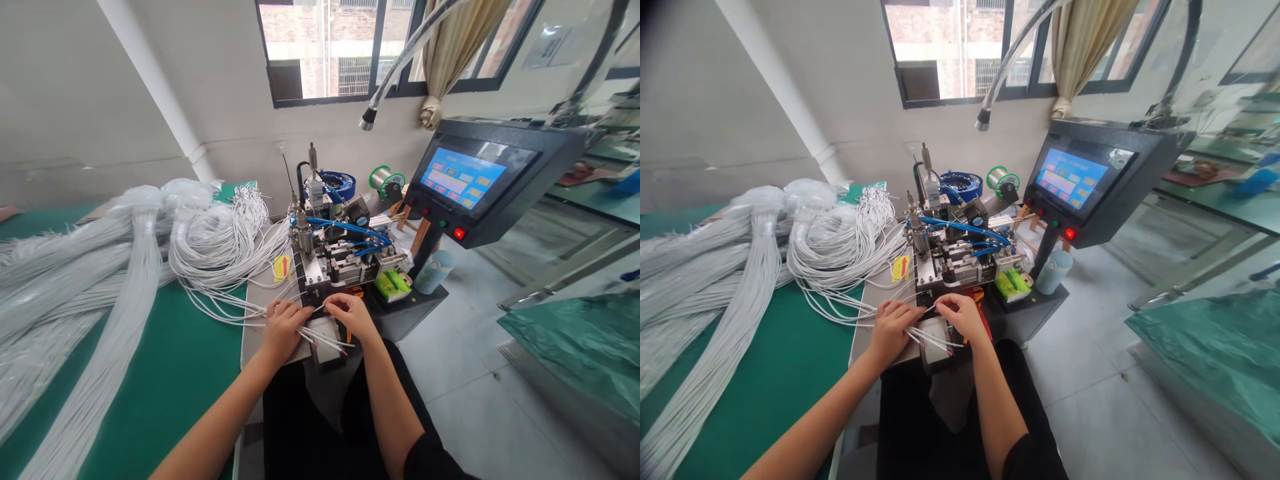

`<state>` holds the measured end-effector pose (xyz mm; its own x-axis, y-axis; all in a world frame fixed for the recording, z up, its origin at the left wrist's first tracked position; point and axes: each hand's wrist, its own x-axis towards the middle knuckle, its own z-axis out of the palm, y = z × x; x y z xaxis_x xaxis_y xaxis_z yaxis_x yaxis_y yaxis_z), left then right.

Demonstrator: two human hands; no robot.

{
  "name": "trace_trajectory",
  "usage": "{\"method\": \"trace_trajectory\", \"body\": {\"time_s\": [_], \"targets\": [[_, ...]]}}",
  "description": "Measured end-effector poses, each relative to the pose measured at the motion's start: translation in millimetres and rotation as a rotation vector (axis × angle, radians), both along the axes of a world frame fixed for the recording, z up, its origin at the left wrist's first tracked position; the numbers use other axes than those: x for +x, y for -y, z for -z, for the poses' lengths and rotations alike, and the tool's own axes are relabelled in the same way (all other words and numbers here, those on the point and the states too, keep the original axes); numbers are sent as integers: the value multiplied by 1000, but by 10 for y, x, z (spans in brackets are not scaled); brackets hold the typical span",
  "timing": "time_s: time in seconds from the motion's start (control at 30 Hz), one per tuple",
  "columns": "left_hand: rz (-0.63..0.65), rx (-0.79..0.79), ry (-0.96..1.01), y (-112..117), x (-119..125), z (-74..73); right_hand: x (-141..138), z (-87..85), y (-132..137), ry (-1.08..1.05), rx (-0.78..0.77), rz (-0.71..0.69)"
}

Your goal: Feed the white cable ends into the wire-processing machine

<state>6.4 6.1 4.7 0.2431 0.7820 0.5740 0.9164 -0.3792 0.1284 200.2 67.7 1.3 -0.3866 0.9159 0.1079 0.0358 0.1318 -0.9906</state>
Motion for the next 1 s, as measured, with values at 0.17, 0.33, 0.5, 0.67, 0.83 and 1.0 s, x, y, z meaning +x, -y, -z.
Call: {"method": "trace_trajectory", "body": {"time_s": [0.17, 0.33, 0.5, 0.67, 0.83, 1.0], "targets": [[26, -70, -2, -11, 0, 0, 29, 40, -40, 270, 216, 118], [45, -75, -4, -25, -2, 14, 49, 20, -44, 370, 298, 135], [51, -60, -22, -36, -9, 23, 24, 77, -63, 343, 274, 175], [44, -56, -18, -43, -4, 27, -17, 170, -111, 266, 193, 147], [14, -67, -17, -38, -1, 37, -71, 297, -170, 125, 76, 72], [-4, -79, -28, -33, -11, 42, -126, 445, -214, -48, -121, 35]]}}
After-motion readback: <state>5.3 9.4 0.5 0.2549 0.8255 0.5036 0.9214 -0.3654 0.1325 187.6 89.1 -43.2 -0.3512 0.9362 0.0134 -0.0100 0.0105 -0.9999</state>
